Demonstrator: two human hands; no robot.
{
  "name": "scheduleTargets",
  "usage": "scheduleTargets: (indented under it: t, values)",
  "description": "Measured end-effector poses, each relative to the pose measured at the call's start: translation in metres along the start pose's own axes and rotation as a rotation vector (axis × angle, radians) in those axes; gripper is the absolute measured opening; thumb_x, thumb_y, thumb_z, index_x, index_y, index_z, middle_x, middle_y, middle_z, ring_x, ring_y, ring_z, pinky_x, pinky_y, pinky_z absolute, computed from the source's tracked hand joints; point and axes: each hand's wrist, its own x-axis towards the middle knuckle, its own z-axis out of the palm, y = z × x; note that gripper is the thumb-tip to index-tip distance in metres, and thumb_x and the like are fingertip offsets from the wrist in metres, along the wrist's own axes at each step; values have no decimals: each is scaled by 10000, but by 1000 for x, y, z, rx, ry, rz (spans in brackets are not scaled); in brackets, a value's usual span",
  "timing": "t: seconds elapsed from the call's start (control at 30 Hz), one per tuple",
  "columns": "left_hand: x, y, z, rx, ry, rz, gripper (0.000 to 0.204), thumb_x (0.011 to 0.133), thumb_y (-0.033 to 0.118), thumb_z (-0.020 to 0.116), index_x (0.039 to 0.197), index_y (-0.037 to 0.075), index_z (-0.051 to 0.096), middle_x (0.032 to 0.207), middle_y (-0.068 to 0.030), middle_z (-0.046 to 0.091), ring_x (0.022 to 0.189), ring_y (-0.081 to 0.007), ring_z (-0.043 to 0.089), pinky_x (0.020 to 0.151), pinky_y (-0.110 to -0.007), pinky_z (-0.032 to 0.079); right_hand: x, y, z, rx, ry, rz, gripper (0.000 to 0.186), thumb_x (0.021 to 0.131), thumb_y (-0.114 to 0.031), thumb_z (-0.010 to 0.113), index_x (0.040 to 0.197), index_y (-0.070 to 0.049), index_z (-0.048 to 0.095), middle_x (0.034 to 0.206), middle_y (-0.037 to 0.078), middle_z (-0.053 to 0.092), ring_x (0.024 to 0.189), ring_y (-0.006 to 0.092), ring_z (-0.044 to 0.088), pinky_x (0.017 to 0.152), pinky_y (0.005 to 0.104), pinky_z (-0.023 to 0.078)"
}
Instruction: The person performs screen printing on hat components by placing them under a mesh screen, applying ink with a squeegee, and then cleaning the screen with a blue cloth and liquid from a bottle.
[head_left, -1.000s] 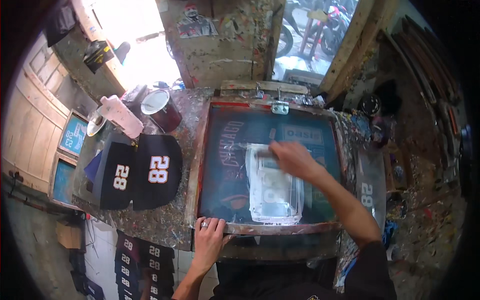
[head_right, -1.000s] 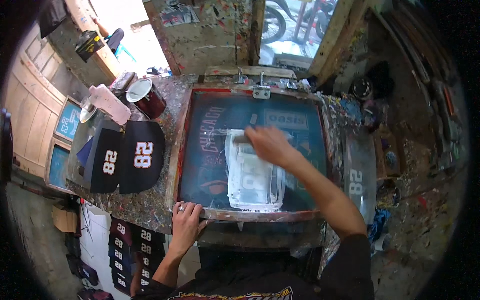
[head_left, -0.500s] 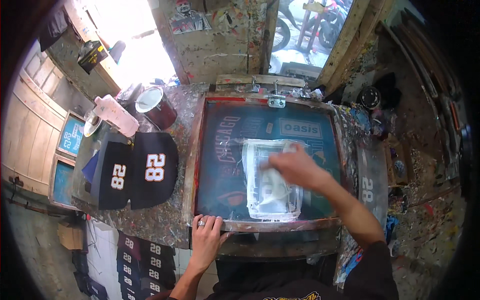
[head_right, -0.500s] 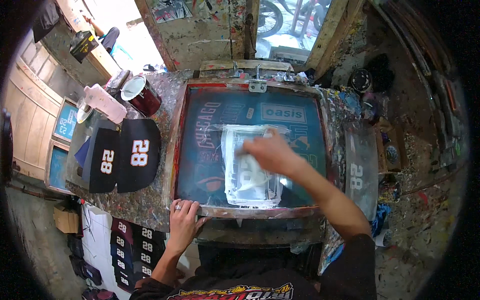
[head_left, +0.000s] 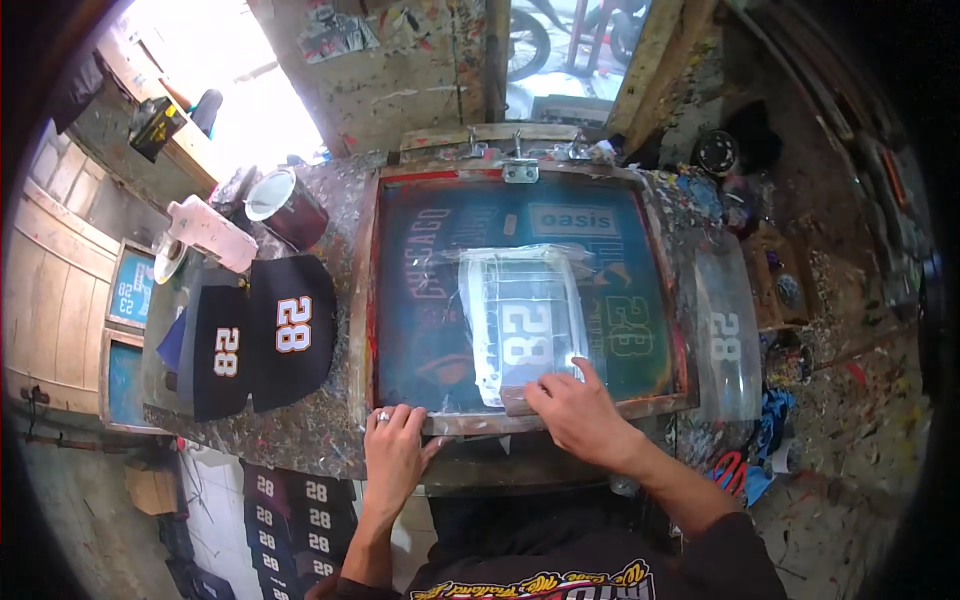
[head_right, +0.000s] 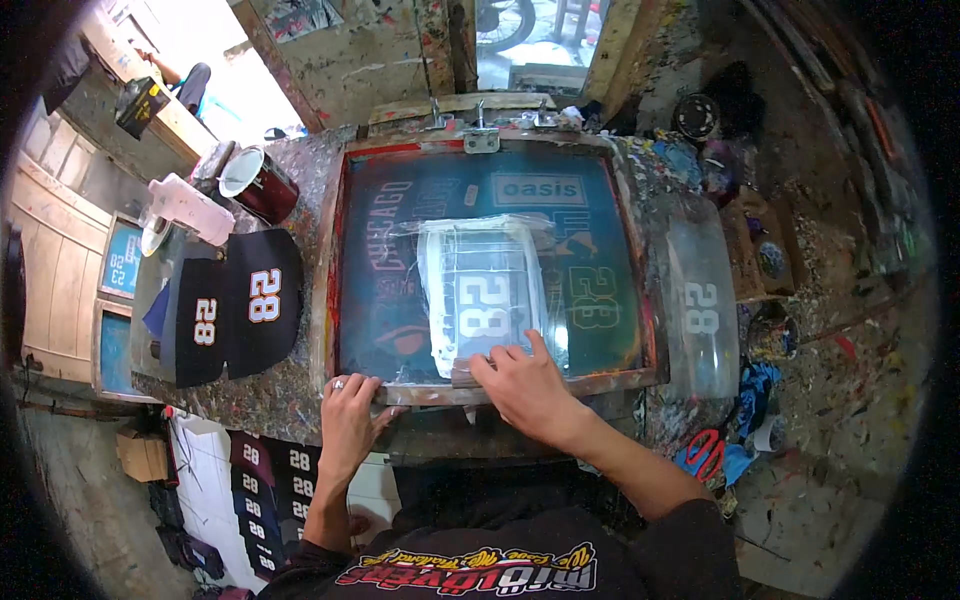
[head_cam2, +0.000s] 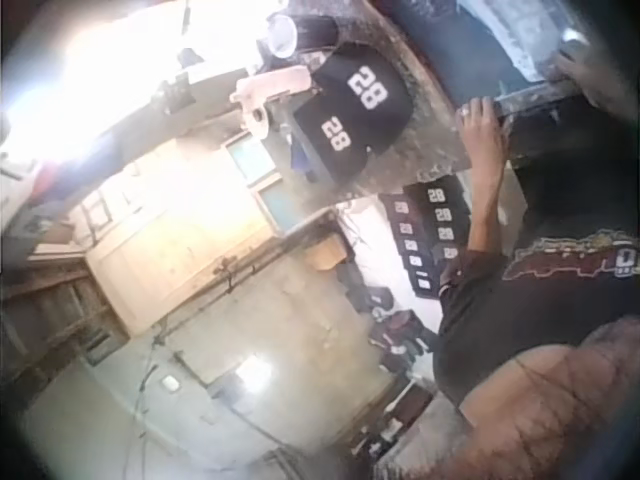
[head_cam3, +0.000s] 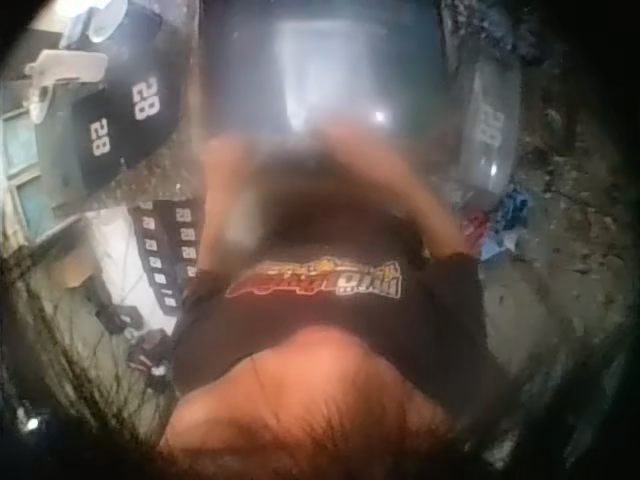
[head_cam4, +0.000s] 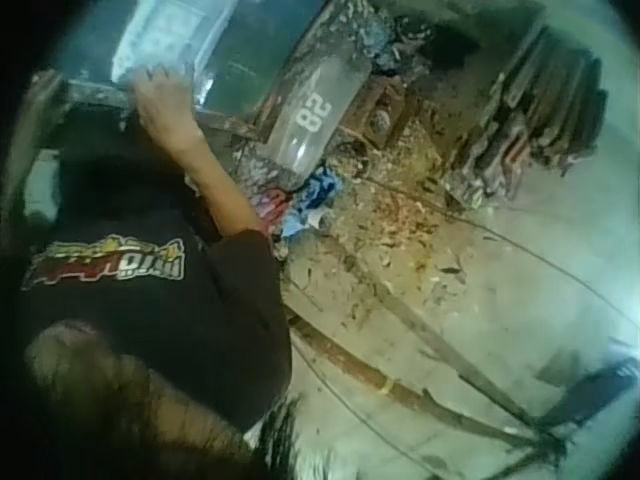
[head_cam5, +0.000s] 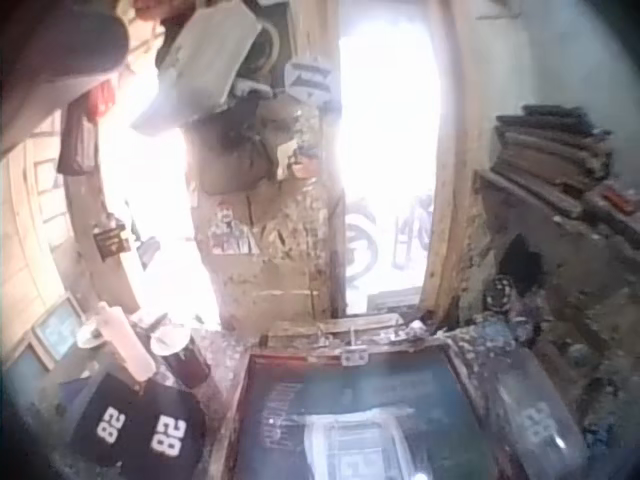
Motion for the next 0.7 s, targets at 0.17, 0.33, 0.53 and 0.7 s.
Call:
scheduleTargets:
  t: [0.17,0.33,0.53,0.7]
  values:
    - [14,9,-56,21,11,40,409,765,374,832,967,56,672,904,-82,626,905,-289,616,852,-427,463,7,-28,-35,-259,441,130,268,908,-203,683,1135,-81,610,919,68,615,914,229,651,1093,627,307]
    - [68,21,-135,64,484,232,441,743,392,844,1004,67,702,899,-87,631,892,-326,626,823,-456,473,38,-32,-119,-320,672,109,525,849,-559,722,1026,-70,649,861,73,589,838,251,605,964,521,369]
    - [52,14,-26,-332,55,337,322,835,253,798,1098,86,716,970,-90,617,922,-335,595,827,-418,448,125,5,-248,-396,687,4,526,885,-552,705,979,-37,650,840,145,621,817,359,641,729,475,470]
    - [41,-10,37,-369,-161,189,231,875,160,761,1079,55,729,901,-125,690,779,-301,622,777,-395,443,141,4,-353,-85,111,186,577,1017,-496,515,1184,28,691,1106,263,687,995,344,679,898,426,512]
